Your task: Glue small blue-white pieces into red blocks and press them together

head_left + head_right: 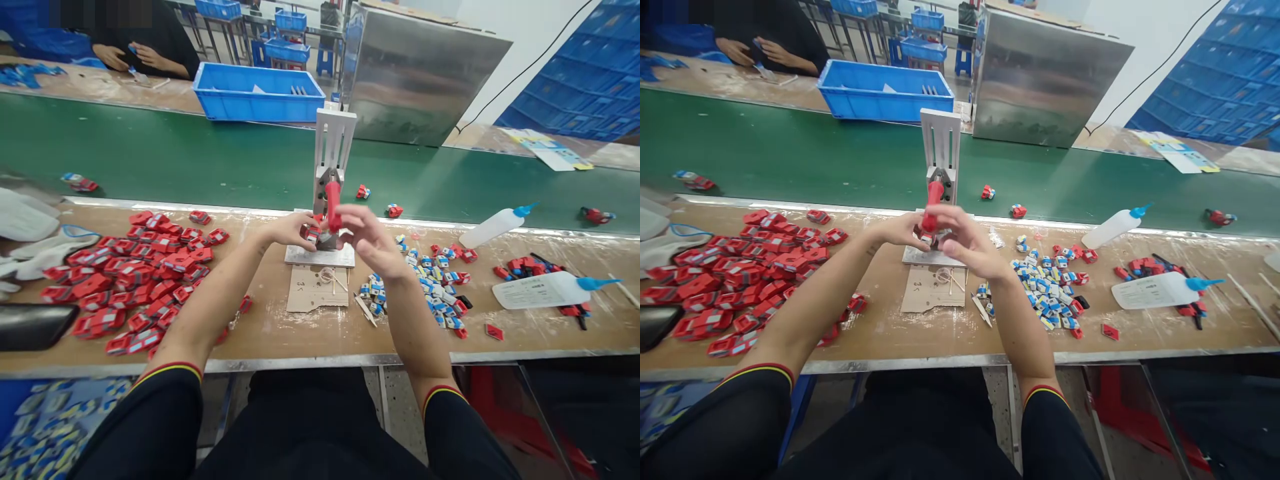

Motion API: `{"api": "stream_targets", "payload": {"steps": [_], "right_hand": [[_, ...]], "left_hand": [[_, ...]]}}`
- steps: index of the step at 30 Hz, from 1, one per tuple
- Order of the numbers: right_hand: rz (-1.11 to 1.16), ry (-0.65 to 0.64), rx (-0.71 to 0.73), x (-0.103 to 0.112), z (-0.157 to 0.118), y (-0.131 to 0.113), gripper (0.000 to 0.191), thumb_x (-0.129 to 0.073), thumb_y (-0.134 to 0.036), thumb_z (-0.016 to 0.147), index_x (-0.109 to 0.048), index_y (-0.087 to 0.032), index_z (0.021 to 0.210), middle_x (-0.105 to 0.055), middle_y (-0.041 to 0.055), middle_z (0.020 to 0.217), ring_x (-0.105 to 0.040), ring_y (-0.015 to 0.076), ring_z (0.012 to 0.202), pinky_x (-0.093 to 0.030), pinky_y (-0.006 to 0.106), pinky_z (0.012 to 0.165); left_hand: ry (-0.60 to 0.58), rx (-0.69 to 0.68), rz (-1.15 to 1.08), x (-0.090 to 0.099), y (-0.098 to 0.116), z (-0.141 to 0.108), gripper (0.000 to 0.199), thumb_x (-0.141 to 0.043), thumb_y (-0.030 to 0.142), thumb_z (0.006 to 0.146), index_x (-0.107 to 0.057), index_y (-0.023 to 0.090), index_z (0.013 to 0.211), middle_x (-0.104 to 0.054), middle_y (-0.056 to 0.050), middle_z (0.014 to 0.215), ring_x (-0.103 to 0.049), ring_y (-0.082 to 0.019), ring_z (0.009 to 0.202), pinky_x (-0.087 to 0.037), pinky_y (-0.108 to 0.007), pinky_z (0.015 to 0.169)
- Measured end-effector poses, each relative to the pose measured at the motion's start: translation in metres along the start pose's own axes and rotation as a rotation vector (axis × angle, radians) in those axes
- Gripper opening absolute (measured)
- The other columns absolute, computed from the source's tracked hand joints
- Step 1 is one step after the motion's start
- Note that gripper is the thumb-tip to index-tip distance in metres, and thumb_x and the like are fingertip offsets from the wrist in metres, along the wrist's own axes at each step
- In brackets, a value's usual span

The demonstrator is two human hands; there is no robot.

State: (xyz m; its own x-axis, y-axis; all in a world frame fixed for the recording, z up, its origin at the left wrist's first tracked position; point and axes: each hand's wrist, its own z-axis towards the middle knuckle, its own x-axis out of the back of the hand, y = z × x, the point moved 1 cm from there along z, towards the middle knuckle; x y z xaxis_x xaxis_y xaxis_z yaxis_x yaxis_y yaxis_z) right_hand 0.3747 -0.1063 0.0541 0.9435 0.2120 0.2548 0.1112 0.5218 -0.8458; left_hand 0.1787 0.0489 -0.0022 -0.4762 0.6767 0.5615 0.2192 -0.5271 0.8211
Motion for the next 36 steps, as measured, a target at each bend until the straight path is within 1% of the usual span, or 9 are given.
{"api": "stream_targets", "payload": {"steps": [4, 7, 10, 15, 20, 23, 27, 31, 36], "right_hand": [[-0.087, 0.119, 0.086, 0.024, 0.055, -0.024, 0.088, -0.049, -0.085, 0.091, -0.040, -0.034, 0.162, -0.068, 0.0073, 0.142, -0.073, 0.0213, 0.120, -0.066, 0.034, 0.086], [-0.108, 0.159, 0.149, 0.043, 0.103, -0.026, 0.080, -0.031, -0.078, 0.099, -0.030, -0.035, 0.167, -0.064, 0.0032, 0.145, -0.072, 0.0163, 0.123, -0.060, 0.033, 0.089], [-0.125, 0.196, 0.169, 0.056, 0.124, -0.020, 0.074, -0.031, -0.073, 0.101, -0.032, -0.036, 0.165, -0.063, 0.0001, 0.145, -0.071, 0.0146, 0.125, -0.058, 0.033, 0.091], [-0.267, 0.304, 0.129, 0.048, 0.066, 0.006, 0.070, -0.061, -0.071, 0.096, -0.050, -0.034, 0.155, -0.063, 0.0057, 0.149, -0.072, 0.0200, 0.122, -0.065, 0.032, 0.087], [-0.114, 0.242, -0.066, 0.006, -0.018, 0.046, 0.065, -0.085, -0.060, 0.080, -0.063, -0.028, 0.131, -0.070, 0.0063, 0.127, -0.072, 0.0181, 0.100, -0.064, 0.030, 0.074], [0.001, 0.326, -0.149, -0.019, -0.041, 0.063, 0.072, -0.094, -0.055, 0.067, -0.063, -0.026, 0.125, -0.073, 0.0066, 0.121, -0.074, 0.0192, 0.096, -0.065, 0.032, 0.074], [-0.045, 0.552, -0.125, -0.029, -0.051, 0.065, 0.046, -0.085, -0.046, 0.081, -0.066, -0.024, 0.117, -0.075, 0.0064, 0.113, -0.075, 0.0200, 0.098, -0.067, 0.036, 0.080], [-0.432, 0.726, 0.056, -0.014, -0.064, 0.061, 0.030, -0.073, -0.034, 0.091, -0.065, -0.027, 0.119, -0.077, 0.0068, 0.107, -0.074, 0.0213, 0.093, -0.066, 0.041, 0.078], [-0.741, 0.537, 0.240, 0.009, -0.084, 0.067, 0.019, -0.074, -0.029, 0.092, -0.067, -0.033, 0.109, -0.082, 0.0059, 0.104, -0.076, 0.0273, 0.099, -0.069, 0.054, 0.086]], "left_hand": [[0.020, 0.087, -0.163, 0.004, -0.005, -0.011, 0.053, -0.098, 0.037, 0.054, -0.081, 0.016, 0.099, -0.077, -0.009, 0.101, -0.070, -0.023, 0.086, -0.058, -0.037, 0.082], [0.043, 0.092, -0.308, 0.006, -0.005, -0.021, 0.056, -0.101, 0.035, 0.049, -0.081, 0.014, 0.097, -0.078, -0.011, 0.099, -0.073, -0.023, 0.084, -0.060, -0.037, 0.079], [0.020, 0.021, -0.433, 0.006, 0.001, -0.032, 0.056, -0.103, 0.033, 0.044, -0.082, 0.015, 0.093, -0.080, -0.014, 0.098, -0.076, -0.026, 0.086, -0.063, -0.039, 0.077], [-0.043, -0.138, -0.500, 0.000, 0.021, -0.045, 0.055, -0.105, 0.042, 0.044, -0.086, 0.022, 0.092, -0.082, -0.015, 0.101, -0.079, -0.031, 0.097, -0.066, -0.043, 0.085], [-0.026, -0.172, -0.559, -0.014, 0.036, -0.042, 0.058, -0.106, 0.047, 0.041, -0.087, 0.022, 0.089, -0.082, -0.017, 0.106, -0.080, -0.032, 0.091, -0.067, -0.042, 0.078], [-0.092, -0.215, -0.606, -0.028, 0.038, -0.034, 0.054, -0.105, 0.039, 0.047, -0.086, 0.024, 0.096, -0.080, -0.015, 0.117, -0.079, -0.028, 0.092, -0.066, -0.038, 0.078], [-0.094, -0.240, -0.599, -0.042, 0.035, -0.030, 0.052, -0.104, 0.029, 0.052, -0.086, 0.024, 0.100, -0.076, -0.017, 0.132, -0.080, -0.029, 0.101, -0.067, -0.036, 0.081], [0.025, -0.167, -0.698, -0.045, 0.025, -0.040, 0.054, -0.105, 0.029, 0.052, -0.084, 0.023, 0.102, -0.067, -0.019, 0.148, -0.080, -0.033, 0.106, -0.068, -0.039, 0.082], [0.376, -0.050, -0.967, -0.046, 0.008, -0.053, 0.059, -0.106, 0.036, 0.054, -0.080, 0.030, 0.107, -0.080, -0.007, 0.123, -0.082, -0.027, 0.096, -0.068, -0.034, 0.077]]}}
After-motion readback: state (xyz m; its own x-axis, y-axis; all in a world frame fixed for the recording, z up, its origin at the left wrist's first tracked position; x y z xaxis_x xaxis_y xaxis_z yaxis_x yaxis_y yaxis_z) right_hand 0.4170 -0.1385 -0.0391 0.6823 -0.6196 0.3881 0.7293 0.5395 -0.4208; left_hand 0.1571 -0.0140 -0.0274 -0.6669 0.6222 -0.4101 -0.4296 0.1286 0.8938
